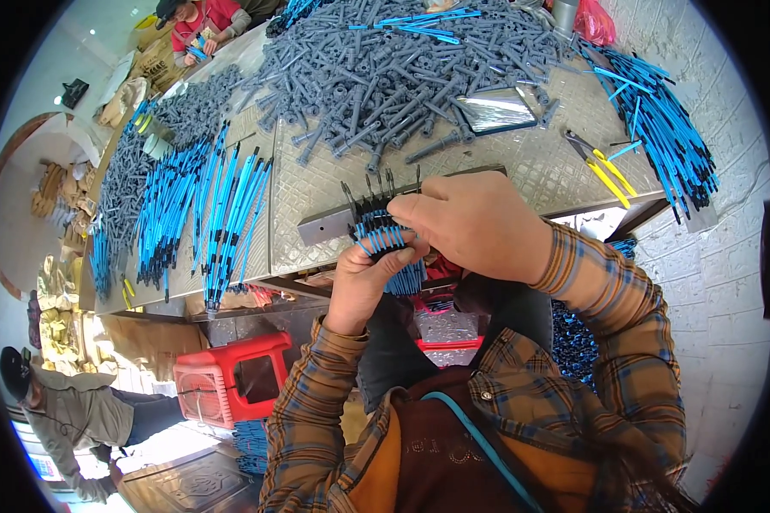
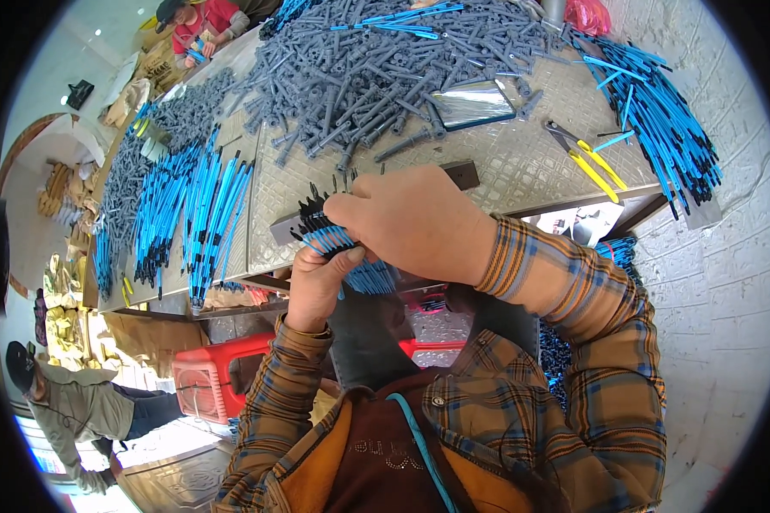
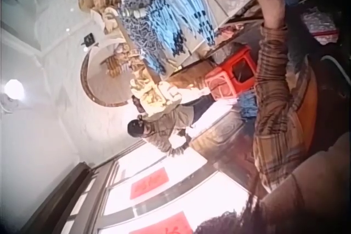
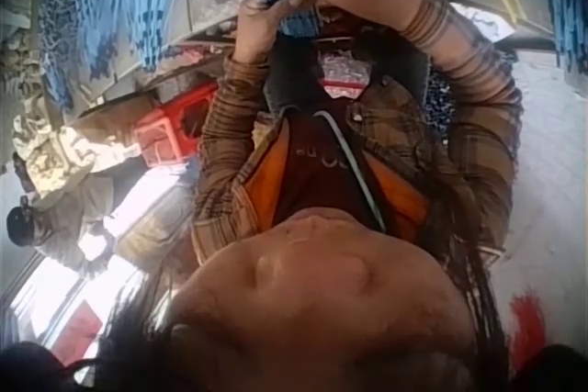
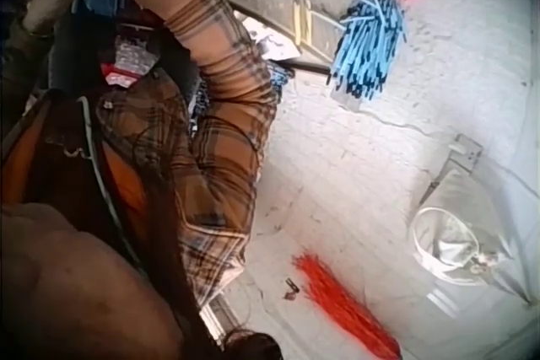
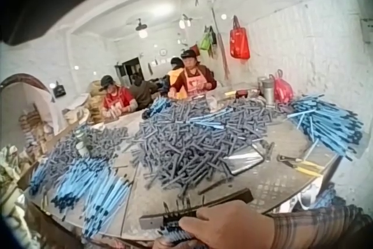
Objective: The person assembles small blue and grey plastic components onto a metal fixture board, trimming excess material from the components with wire cutters, then bundles the finished parts. The components are taken from storage bins and the finished bundles are placed into other bins.
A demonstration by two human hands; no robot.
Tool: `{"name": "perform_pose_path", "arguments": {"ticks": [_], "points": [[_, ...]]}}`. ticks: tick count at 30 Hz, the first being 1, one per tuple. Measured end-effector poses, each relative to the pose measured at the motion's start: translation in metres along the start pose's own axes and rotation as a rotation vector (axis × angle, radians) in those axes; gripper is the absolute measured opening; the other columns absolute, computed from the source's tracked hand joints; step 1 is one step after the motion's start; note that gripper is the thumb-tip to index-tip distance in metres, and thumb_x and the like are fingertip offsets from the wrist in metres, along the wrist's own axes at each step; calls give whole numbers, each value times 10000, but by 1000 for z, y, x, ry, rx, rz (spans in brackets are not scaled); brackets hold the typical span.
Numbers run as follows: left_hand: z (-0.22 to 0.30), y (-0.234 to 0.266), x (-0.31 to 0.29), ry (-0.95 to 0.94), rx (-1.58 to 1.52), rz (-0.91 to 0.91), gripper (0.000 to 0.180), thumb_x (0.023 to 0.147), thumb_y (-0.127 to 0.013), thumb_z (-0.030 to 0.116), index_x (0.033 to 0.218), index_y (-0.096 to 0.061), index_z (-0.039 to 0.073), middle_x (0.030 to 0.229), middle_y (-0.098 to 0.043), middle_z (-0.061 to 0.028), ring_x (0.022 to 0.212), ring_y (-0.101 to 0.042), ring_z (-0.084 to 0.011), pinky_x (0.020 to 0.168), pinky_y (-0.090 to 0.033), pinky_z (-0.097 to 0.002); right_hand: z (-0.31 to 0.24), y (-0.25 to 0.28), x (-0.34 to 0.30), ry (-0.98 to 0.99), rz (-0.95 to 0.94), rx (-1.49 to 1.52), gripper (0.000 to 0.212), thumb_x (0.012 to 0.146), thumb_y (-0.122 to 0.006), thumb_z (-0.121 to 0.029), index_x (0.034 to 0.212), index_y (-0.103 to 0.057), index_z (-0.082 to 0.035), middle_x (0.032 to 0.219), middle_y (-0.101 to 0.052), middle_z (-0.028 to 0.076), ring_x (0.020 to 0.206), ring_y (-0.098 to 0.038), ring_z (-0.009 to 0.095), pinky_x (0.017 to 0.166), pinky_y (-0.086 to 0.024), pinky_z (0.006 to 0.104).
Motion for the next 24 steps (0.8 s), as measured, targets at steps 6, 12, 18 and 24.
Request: {"name": "perform_pose_path", "arguments": {"ticks": [6, 12, 18, 24], "points": [[5, -3, -1, 35, -50, 7, 180, 832, -565, 0, 1009, -596, -15, 942, -642, -132, 902, -617, -207, 823, -483, -304, 13, -11, 3, 50, 119, 193, 171, 724, -611, -135, 893, -584, -119, 653, -516, 39, 589, -568, 227, 496, -440, 324], [7, -4, 1, -12, 31, -64, 161, 828, -567, -9, 985, -601, -19, 936, -639, -113, 891, -611, -198, 815, -480, -298, 1, -4, 7, 130, 35, -63, 130, 704, -608, -163, 811, -545, -127, 635, -472, 32, 574, -550, 219, 482, -431, 331], [8, -5, -1, 47, 27, -39, 160, 825, -566, -19, 980, -602, -19, 939, -630, -96, 892, -601, -183, 802, -474, -292, -6, 4, 11, 186, -4, -118, 130, 695, -604, -166, 775, -511, -123, 631, -471, 30, 568, -549, 221, 479, -434, 335], [12, -5, -2, 10, 64, -66, 169, 826, -567, -17, 991, -603, -18, 945, -634, -89, 899, -596, -166, 804, -467, -279, -4, -4, 13, 189, -42, -54, 175, 703, -600, -170, 868, -551, -136, 628, -478, 31, 559, -553, 229, 474, -432, 337]]}}
Point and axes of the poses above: each hand's wrist, its own x-axis towards the middle knuckle, its own y-axis out of the back of the hand, z = x × y, the point moved 4 cm from there along x, towards the middle knuckle
